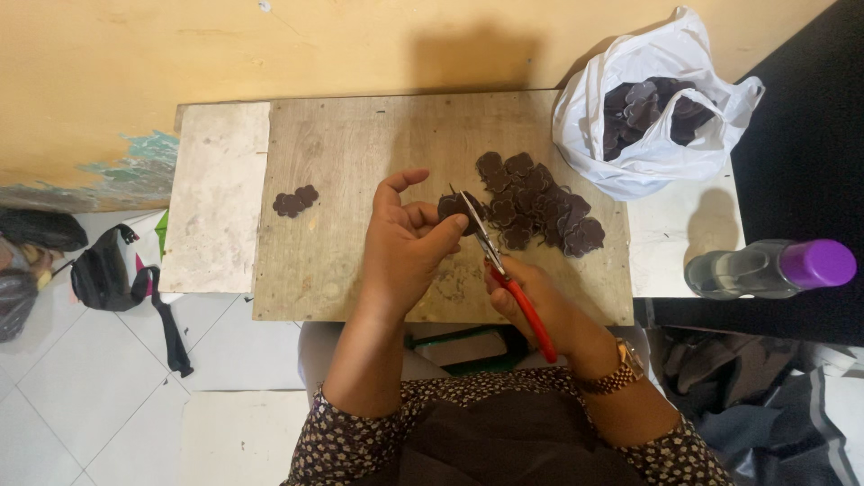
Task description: The person uses red-handled scissors to trim the edges of small dark brown flower-shaped pieces on a wooden board. They rotate each piece while cutting and place finished pieces into a white bag on the table.
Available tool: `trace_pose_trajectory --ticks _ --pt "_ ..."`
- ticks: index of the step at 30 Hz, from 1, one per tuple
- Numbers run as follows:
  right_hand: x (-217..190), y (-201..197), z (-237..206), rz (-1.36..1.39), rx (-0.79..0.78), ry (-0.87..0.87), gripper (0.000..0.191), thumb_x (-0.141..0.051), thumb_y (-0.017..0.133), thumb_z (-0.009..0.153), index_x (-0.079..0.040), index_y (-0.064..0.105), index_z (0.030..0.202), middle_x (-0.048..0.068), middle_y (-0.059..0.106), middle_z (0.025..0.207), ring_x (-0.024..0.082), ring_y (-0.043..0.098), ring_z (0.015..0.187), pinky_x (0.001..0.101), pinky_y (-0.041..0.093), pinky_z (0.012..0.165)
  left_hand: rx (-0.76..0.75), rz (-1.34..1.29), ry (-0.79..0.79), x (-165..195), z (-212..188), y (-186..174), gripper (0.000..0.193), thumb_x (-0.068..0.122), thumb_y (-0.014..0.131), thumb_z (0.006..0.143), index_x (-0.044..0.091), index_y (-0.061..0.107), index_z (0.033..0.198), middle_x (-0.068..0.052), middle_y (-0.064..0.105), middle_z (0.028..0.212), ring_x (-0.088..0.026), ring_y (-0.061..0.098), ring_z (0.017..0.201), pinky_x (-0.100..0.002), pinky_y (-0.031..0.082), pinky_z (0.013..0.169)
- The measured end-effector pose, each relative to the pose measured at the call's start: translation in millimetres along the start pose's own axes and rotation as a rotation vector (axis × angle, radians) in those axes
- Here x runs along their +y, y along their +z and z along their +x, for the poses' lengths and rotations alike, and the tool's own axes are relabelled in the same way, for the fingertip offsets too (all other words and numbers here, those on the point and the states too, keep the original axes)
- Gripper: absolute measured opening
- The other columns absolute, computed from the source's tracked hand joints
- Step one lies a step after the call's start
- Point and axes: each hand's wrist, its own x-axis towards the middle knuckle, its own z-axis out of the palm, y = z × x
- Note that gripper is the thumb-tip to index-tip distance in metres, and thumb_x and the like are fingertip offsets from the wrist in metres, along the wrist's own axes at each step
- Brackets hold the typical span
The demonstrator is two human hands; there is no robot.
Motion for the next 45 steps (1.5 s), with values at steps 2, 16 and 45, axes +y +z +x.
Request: trace_pose_trajectory --ticks 2,16,45 --pt "2 0 0 0.004 0.002 0.008 0.057 -0.066 0.050 0.097 -0.008 0.053 0.092 -0.004 0.047 0.077 0.009 0.045 0.069 0.0259 0.043 0.059 -0.002 -0.008 0.002 -1 0 -1 0.064 -0.001 0.071 0.086 -0.005 0.036 0.140 -0.008 0.069 0.081 -0.009 0.064 0.067 -0.022 0.054 0.062" --pt "10 -8 -6 -0.030 -0.072 0.031 0.053 -0.060 0.058 0.096 -0.007 0.053 0.102 0.000 0.052 0.084 0.011 0.049 0.074 0.0281 0.047 0.064 -0.081 0.033 -0.049 2 1 -1 0.066 -0.003 0.072 0.084 -0.003 0.035 0.139 -0.006 0.068 0.083 -0.007 0.066 0.073 -0.018 0.050 0.060" --pt "14 0 -4 0.082 -0.039 0.045 0.058 -0.064 0.059 0.094 -0.007 0.052 0.104 -0.001 0.049 0.088 0.010 0.046 0.078 0.0257 0.046 0.066 -0.094 0.062 -0.068 -8 5 -5 0.055 -0.001 0.074 0.086 -0.001 0.043 0.131 -0.007 0.070 0.085 -0.008 0.066 0.076 -0.018 0.050 0.063"
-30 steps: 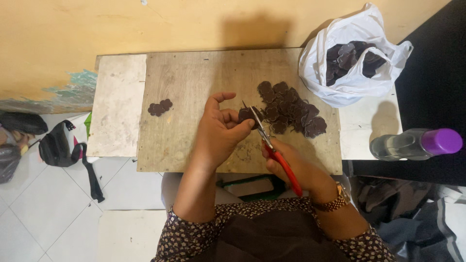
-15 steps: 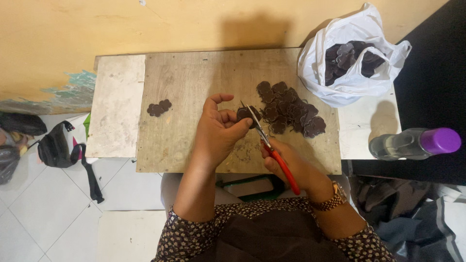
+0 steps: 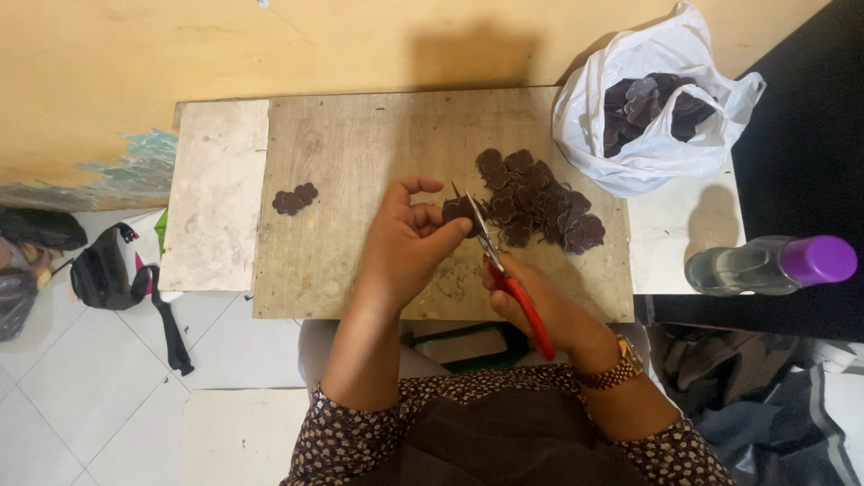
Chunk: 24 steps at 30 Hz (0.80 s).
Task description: The person uses red-handled scissors to trim the edges of small dark brown flower-shaped pieces on a wooden board. They rotate each piece while cutting and place finished pieces into a white bag on the table.
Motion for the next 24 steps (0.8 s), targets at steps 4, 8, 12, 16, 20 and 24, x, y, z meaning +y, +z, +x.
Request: trace_pose_trajectory --ticks 4,8,12,16,20,24 --pt "2 -1 -2 -0.025 -0.027 -0.051 0.062 -0.066 0.057 0.096 -0.007 0.052 0.111 0.000 0.049 0.093 0.011 0.046 0.083 0.0264 0.046 0.072 -0.025 0.030 -0.027 3 -2 0 0.055 0.000 0.076 0.084 0.000 0.045 0.129 -0.007 0.070 0.084 -0.008 0.066 0.075 -0.019 0.050 0.063" --pt "4 -1 -5 0.001 -0.040 -0.051 0.067 -0.070 0.054 0.095 -0.006 0.053 0.112 0.000 0.050 0.095 0.012 0.046 0.084 0.0263 0.045 0.071 -0.030 0.004 -0.030 4 -3 1 0.053 0.000 0.075 0.084 0.000 0.045 0.128 -0.007 0.071 0.085 -0.008 0.068 0.077 -0.018 0.051 0.064" --pt "5 0 -5 0.022 -0.041 -0.039 0.069 -0.071 0.054 0.094 -0.006 0.052 0.114 0.000 0.051 0.096 0.011 0.048 0.084 0.0259 0.046 0.072 -0.025 0.024 -0.017 2 -5 1 0.051 0.000 0.075 0.085 0.000 0.046 0.127 -0.007 0.070 0.084 -0.008 0.067 0.076 -0.019 0.050 0.063" --pt "5 0 -4 0.015 -0.059 -0.029 0.065 -0.071 0.053 0.095 -0.007 0.052 0.111 -0.001 0.049 0.092 0.009 0.047 0.081 0.0249 0.046 0.068 -0.018 0.030 -0.012 0 -5 0 0.048 0.001 0.074 0.086 0.000 0.047 0.126 -0.007 0.070 0.084 -0.008 0.069 0.076 -0.018 0.052 0.064" --pt "5 0 -4 -0.001 -0.071 -0.003 0.060 -0.069 0.052 0.095 -0.009 0.050 0.105 -0.002 0.046 0.085 0.009 0.044 0.073 0.0247 0.043 0.061 -0.021 0.007 0.005 -4 -5 -1 0.049 0.000 0.074 0.087 0.000 0.046 0.126 -0.007 0.070 0.084 -0.008 0.067 0.076 -0.018 0.050 0.063" --pt "5 0 -5 -0.021 -0.056 -0.017 0.059 -0.067 0.053 0.096 -0.010 0.050 0.106 -0.002 0.046 0.087 0.009 0.044 0.074 0.0247 0.044 0.062 -0.025 0.008 0.002 -8 -4 -1 0.046 0.001 0.073 0.087 0.001 0.047 0.125 -0.008 0.071 0.086 -0.008 0.068 0.076 -0.018 0.049 0.063"
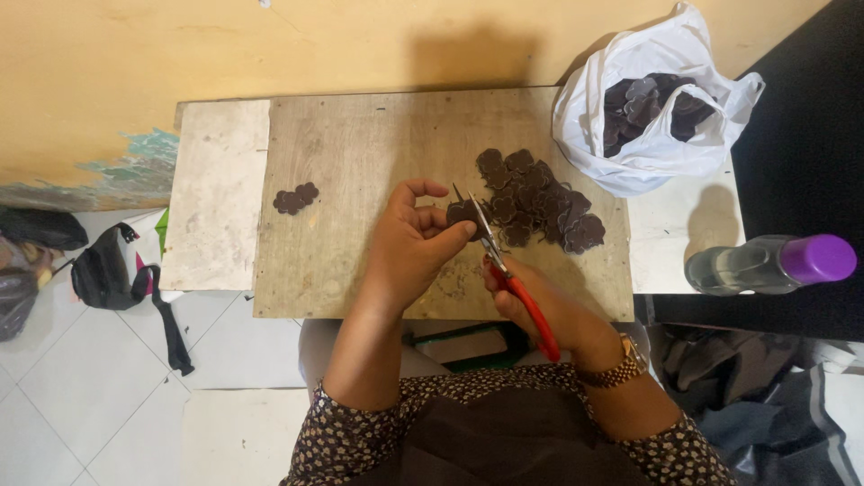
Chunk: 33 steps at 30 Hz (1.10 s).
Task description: The person uses red-handled scissors to trim the edges of small dark brown flower-shaped pieces on a wooden board. They rotate each piece while cutting and place finished pieces into a white bag on the table.
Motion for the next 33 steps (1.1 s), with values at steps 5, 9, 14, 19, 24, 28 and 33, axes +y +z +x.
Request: trace_pose_trajectory --ticks 5,9,14,19,24,28,33 --pt "0 -1 0 -0.072 0.014 -0.064 0.059 -0.067 0.053 0.099 -0.008 0.049 0.104 -0.001 0.044 0.088 0.011 0.043 0.078 0.0267 0.044 0.066 -0.039 -0.032 0.062 -10 3 -1 0.025 0.004 0.070 0.094 -0.001 0.058 0.115 -0.007 0.073 0.091 -0.009 0.072 0.085 -0.021 0.057 0.073" --pt "-3 0 -2 -0.066 0.033 -0.082 0.063 -0.071 0.051 0.097 -0.008 0.051 0.109 -0.001 0.046 0.090 0.012 0.046 0.080 0.0264 0.046 0.068 -0.095 -0.022 0.046 -21 5 -1 0.015 0.004 0.070 0.096 -0.001 0.062 0.108 -0.008 0.073 0.093 -0.010 0.068 0.083 -0.023 0.054 0.072" --pt "-13 -5 -3 0.025 -0.008 -0.035 0.065 -0.071 0.052 0.094 -0.008 0.050 0.108 0.001 0.044 0.090 0.013 0.044 0.078 0.0276 0.045 0.065 -0.144 -0.145 0.037 -28 7 1 0.010 0.005 0.069 0.098 -0.001 0.065 0.105 -0.008 0.074 0.095 -0.009 0.067 0.084 -0.022 0.054 0.073" --pt "-20 -9 -7 -0.092 -0.023 -0.082 0.061 -0.068 0.048 0.100 -0.008 0.051 0.106 0.001 0.046 0.091 0.014 0.045 0.082 0.0289 0.045 0.072 -0.136 -0.187 0.039 -21 6 2 0.011 0.005 0.070 0.097 0.000 0.065 0.105 -0.006 0.074 0.097 -0.007 0.069 0.087 -0.022 0.057 0.077" --pt "-16 -8 -3 -0.144 -0.029 -0.104 0.063 -0.070 0.047 0.099 -0.007 0.050 0.104 0.002 0.045 0.090 0.016 0.044 0.080 0.0302 0.044 0.070 -0.095 -0.003 -0.060 -12 3 -3 0.013 0.004 0.072 0.096 0.000 0.065 0.106 -0.010 0.074 0.092 -0.011 0.059 0.072 -0.024 0.044 0.058" --pt "-15 -10 -4 -0.186 -0.028 -0.120 0.064 -0.070 0.048 0.099 -0.006 0.050 0.103 0.004 0.045 0.089 0.017 0.045 0.080 0.0310 0.044 0.071 -0.191 -0.085 0.002 -8 2 -9 0.011 0.003 0.072 0.094 0.000 0.065 0.102 -0.008 0.075 0.096 -0.011 0.072 0.088 -0.023 0.058 0.077" --pt "-15 -9 -5 -0.209 -0.054 -0.078 0.065 -0.073 0.047 0.096 -0.008 0.050 0.099 0.003 0.048 0.085 0.018 0.047 0.077 0.0317 0.045 0.067 -0.202 -0.006 -0.032 -6 0 -16 0.010 0.002 0.072 0.094 -0.001 0.066 0.101 -0.009 0.076 0.096 -0.012 0.072 0.087 -0.023 0.058 0.075"
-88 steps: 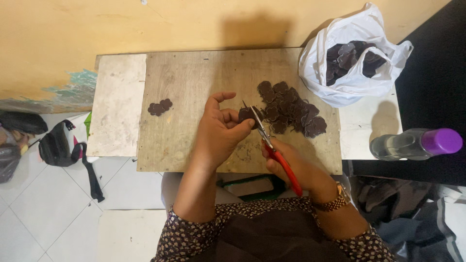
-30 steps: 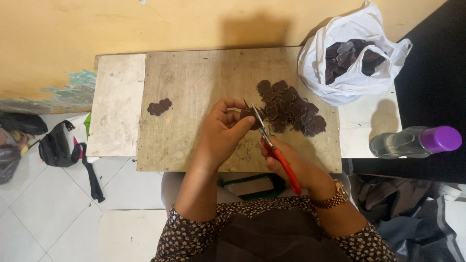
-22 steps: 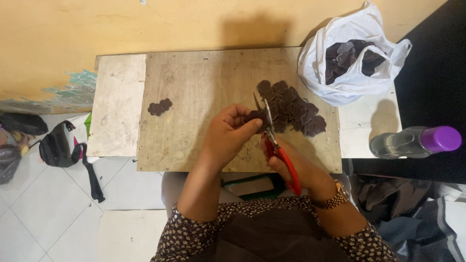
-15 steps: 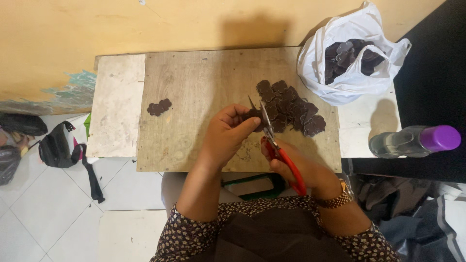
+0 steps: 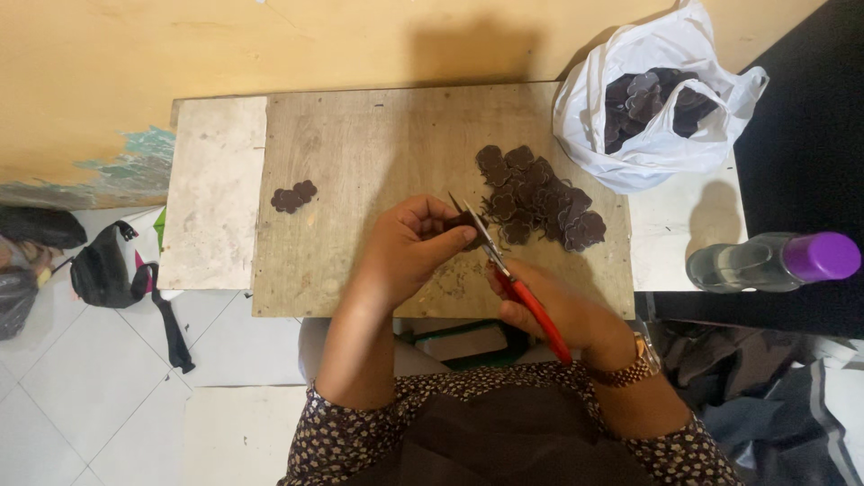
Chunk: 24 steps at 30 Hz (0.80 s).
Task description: The person uses red-handled scissors to trim the edges of small dark brown flower-shaped pieces on a wooden board. They rotate each piece while cutting and place finished pieces into a white bag on the table.
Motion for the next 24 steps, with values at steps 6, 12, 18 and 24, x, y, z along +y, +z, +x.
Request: trace_pose_trajectory --ticks 6,12,18,24 --pt "-3 1 0 -0.023 0.000 0.064 0.068 -0.075 0.049 0.093 -0.007 0.051 0.100 0.003 0.051 0.083 0.018 0.049 0.074 0.0323 0.046 0.066 -0.017 -0.048 0.003 2 -1 -4 0.011 0.002 0.072 0.093 -0.001 0.066 0.101 -0.009 0.075 0.098 -0.012 0.073 0.089 -0.025 0.061 0.080" --pt "-2 5 -1 0.082 0.027 0.017 0.069 -0.074 0.050 0.094 -0.006 0.052 0.107 0.003 0.048 0.088 0.016 0.047 0.079 0.0308 0.046 0.069 0.005 -0.033 -0.005 0 1 0 0.011 0.002 0.072 0.094 -0.002 0.066 0.102 -0.010 0.075 0.096 -0.013 0.072 0.087 -0.026 0.059 0.076" --pt "-3 7 -6 0.101 0.046 0.017 0.074 -0.077 0.045 0.096 -0.006 0.053 0.112 0.001 0.049 0.091 0.014 0.047 0.080 0.0285 0.044 0.070 -0.057 -0.158 0.030 -2 1 5 0.010 0.001 0.072 0.095 -0.002 0.066 0.102 -0.010 0.074 0.096 -0.014 0.071 0.087 -0.028 0.061 0.080" --pt "-9 7 -9 0.121 0.092 0.096 0.080 -0.082 0.044 0.090 -0.006 0.056 0.110 0.001 0.050 0.087 0.013 0.048 0.078 0.0274 0.044 0.067 -0.046 -0.206 0.036 -2 -1 14 0.009 0.004 0.070 0.096 -0.001 0.067 0.103 -0.008 0.074 0.095 -0.012 0.071 0.087 -0.025 0.058 0.080"
